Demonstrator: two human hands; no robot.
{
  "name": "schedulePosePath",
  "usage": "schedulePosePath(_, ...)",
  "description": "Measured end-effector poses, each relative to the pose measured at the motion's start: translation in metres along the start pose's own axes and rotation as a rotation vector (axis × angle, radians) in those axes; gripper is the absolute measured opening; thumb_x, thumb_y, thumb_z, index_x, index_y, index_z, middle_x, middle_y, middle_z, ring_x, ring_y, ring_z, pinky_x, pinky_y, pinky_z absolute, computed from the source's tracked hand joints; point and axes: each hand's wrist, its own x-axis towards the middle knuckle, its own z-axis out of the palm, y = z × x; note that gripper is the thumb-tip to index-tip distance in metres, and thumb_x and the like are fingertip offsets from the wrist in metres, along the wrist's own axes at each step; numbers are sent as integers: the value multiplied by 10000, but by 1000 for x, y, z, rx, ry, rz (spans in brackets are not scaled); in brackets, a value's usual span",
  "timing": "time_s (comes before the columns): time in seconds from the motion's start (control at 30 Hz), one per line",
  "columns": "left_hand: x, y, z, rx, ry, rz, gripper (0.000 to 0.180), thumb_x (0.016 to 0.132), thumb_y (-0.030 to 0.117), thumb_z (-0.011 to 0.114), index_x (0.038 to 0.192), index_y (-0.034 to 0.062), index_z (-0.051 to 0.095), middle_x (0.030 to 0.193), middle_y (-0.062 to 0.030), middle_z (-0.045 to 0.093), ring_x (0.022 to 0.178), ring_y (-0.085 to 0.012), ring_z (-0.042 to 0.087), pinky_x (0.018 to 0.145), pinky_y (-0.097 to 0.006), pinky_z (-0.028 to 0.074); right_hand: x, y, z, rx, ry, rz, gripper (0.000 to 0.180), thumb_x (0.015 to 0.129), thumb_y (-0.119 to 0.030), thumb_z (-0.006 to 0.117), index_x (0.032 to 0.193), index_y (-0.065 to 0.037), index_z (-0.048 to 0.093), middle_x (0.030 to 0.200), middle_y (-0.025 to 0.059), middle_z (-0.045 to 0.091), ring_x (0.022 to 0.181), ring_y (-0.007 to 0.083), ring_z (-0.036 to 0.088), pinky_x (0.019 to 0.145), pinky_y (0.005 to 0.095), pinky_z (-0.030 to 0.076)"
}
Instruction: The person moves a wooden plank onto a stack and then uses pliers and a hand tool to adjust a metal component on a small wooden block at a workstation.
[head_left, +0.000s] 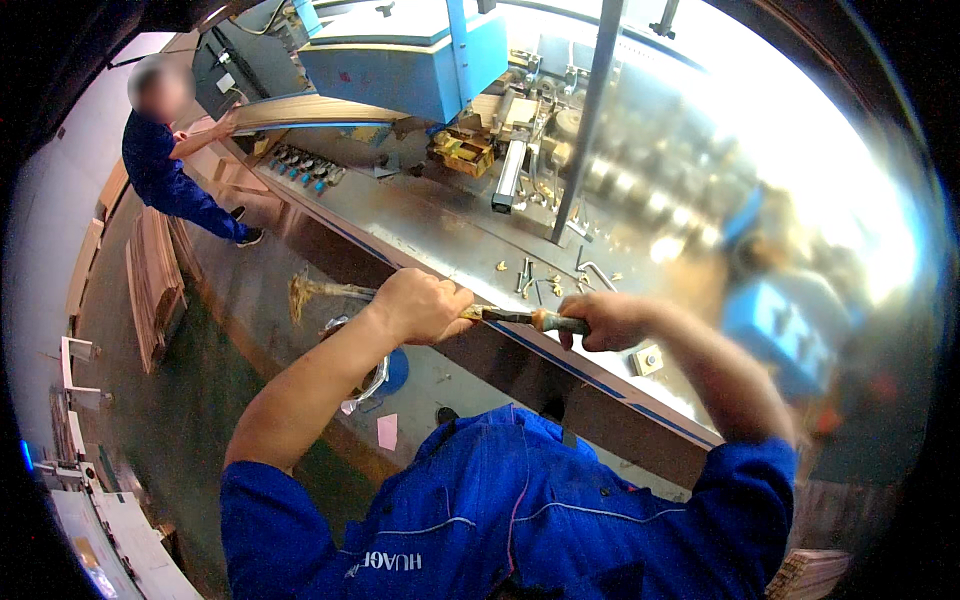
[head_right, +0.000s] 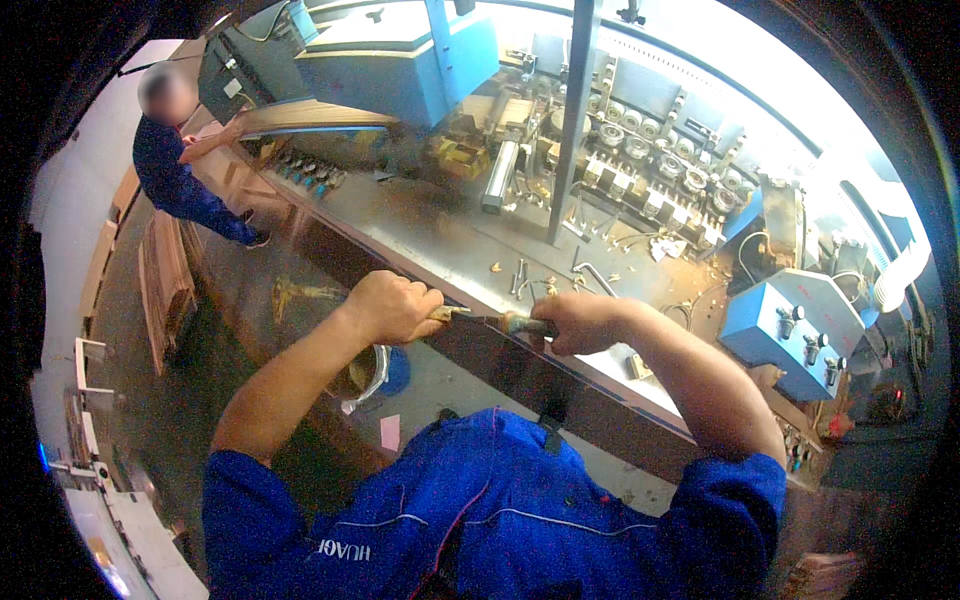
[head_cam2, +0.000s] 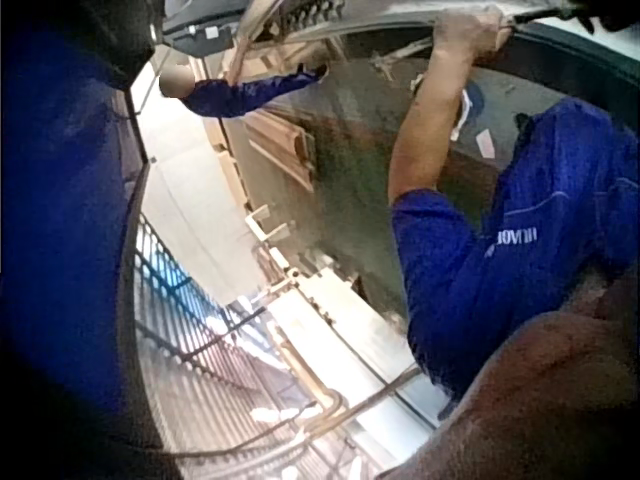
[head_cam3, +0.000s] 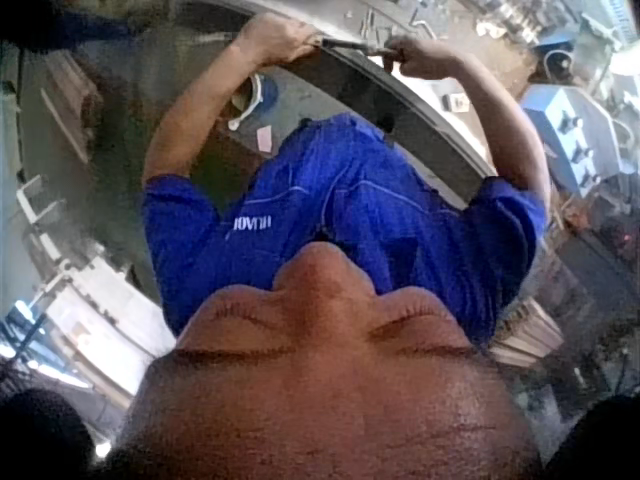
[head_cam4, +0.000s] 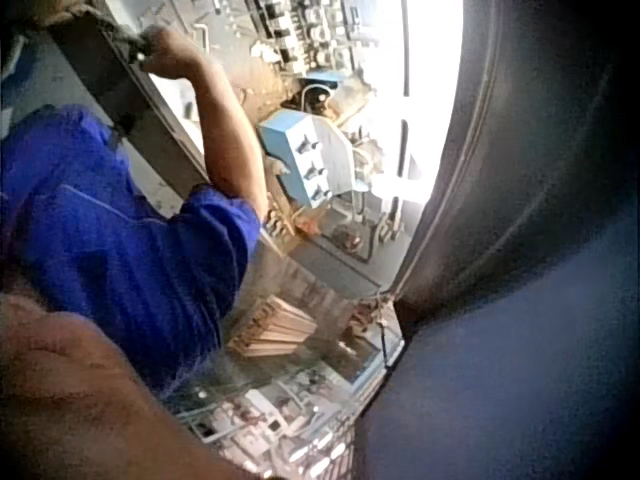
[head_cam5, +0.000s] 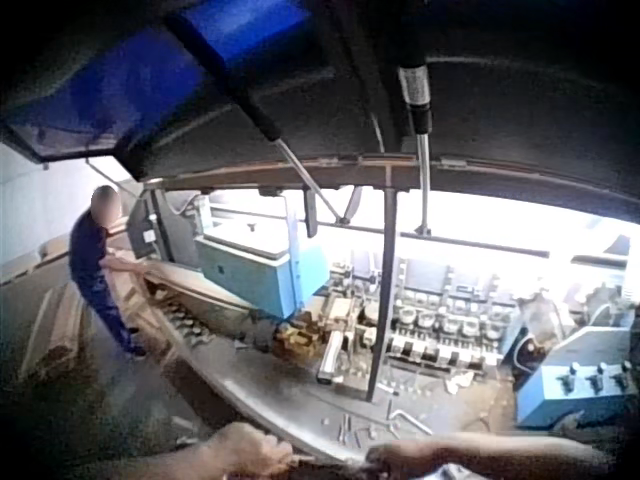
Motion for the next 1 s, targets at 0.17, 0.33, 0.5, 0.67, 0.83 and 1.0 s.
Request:
schedulePosePath(0.17,-10,-4,-8,-93,89,165,382,834,458,715,702,135,559,623,-75,608,560,-282,652,508,-403,516,-3,16,33,380,-138,-218,244,877,-120,694,1101,-48,632,1015,84,673,984,176,609,879,353,492)
schedulePosePath(0.33,-16,-3,-19,-161,93,245,394,838,460,714,684,140,542,589,-63,563,527,-281,618,483,-397,486,6,23,65,558,-130,-421,263,866,-72,694,1117,-32,628,962,11,638,939,130,582,845,308,490)
schedulePosePath(0.5,-20,-4,-25,-187,76,170,394,911,464,644,717,130,572,637,-69,605,588,-274,651,527,-401,513,8,20,80,712,-62,-476,218,826,-42,680,1041,-31,654,1028,36,632,978,151,573,864,309,470)
schedulePosePath(0.67,-23,-4,-24,-238,172,84,384,936,449,631,727,129,584,640,-75,592,583,-290,641,521,-407,502,14,11,90,880,49,-533,81,800,-40,686,879,-40,670,1091,79,626,1022,167,556,881,302,448)
schedulePosePath(0.83,-23,2,-21,-393,303,-32,344,968,383,621,764,107,602,672,-108,606,609,-324,637,537,-420,499,26,6,100,919,173,-596,73,820,-94,717,853,-53,665,1048,54,621,970,155,547,847,299,441)
schedulePosePath(1.0,-9,25,-14,-667,479,-289,326,1005,341,588,827,68,584,687,-153,586,641,-386,621,548,-432,473,50,-19,107,1184,125,-773,134,818,-141,767,821,-70,654,1009,37,599,934,159,526,815,288,424)
